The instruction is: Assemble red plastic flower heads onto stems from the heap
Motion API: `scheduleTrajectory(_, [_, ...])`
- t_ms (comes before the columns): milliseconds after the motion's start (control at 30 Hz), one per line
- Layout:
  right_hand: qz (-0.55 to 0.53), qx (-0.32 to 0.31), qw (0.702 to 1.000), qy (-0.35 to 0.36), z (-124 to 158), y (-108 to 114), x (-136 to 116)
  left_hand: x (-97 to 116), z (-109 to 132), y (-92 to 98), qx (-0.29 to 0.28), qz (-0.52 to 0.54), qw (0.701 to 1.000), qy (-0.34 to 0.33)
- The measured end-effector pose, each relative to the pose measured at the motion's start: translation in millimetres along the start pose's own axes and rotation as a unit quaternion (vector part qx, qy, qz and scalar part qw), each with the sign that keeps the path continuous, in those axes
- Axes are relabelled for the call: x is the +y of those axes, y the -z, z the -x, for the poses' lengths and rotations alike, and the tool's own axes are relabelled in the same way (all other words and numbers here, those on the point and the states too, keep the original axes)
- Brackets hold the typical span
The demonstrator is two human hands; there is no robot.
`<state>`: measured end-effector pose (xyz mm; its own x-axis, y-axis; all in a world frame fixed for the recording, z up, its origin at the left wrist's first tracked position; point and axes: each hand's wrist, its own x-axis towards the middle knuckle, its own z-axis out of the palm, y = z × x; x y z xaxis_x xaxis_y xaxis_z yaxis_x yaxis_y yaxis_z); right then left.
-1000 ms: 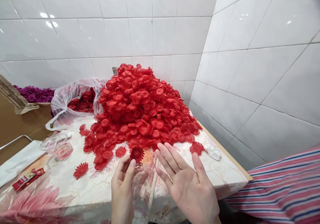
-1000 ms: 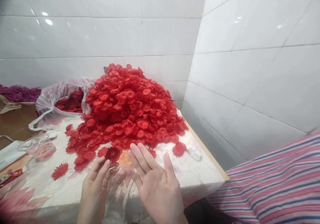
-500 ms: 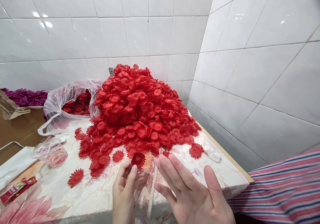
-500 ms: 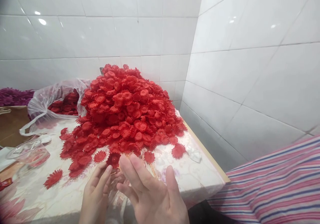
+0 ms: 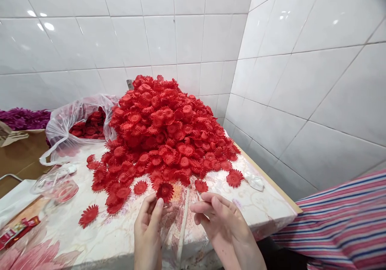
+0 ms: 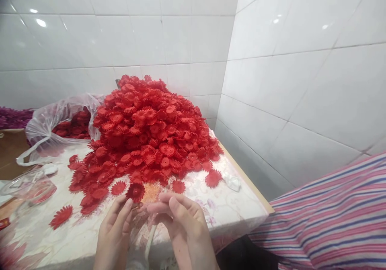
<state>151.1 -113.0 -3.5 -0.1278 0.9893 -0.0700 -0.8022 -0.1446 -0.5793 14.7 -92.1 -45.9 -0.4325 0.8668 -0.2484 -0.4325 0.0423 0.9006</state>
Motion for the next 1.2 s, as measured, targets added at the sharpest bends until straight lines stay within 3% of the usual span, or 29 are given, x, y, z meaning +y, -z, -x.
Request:
scheduleTrajectory(600, [-0.017,0.014,1.000,0.021,4.6,-9.1,-2.8,6.0,12.0,-10.3,0.034,0.013,0.999,-0.018])
scheduleTrajectory(900, [-0.033,0.001,0.999,0.024,5.9,-7.9,-4.2,2.0,-1.7,0.0,0.035,0.013,0.999,0.008])
scheduleTrajectory(1200, [-0.025,0.024,0.999,0.014,6.0,-10.3,-5.9,5.7,1.0,-2.7,0.038,0.015,0.999,0.005])
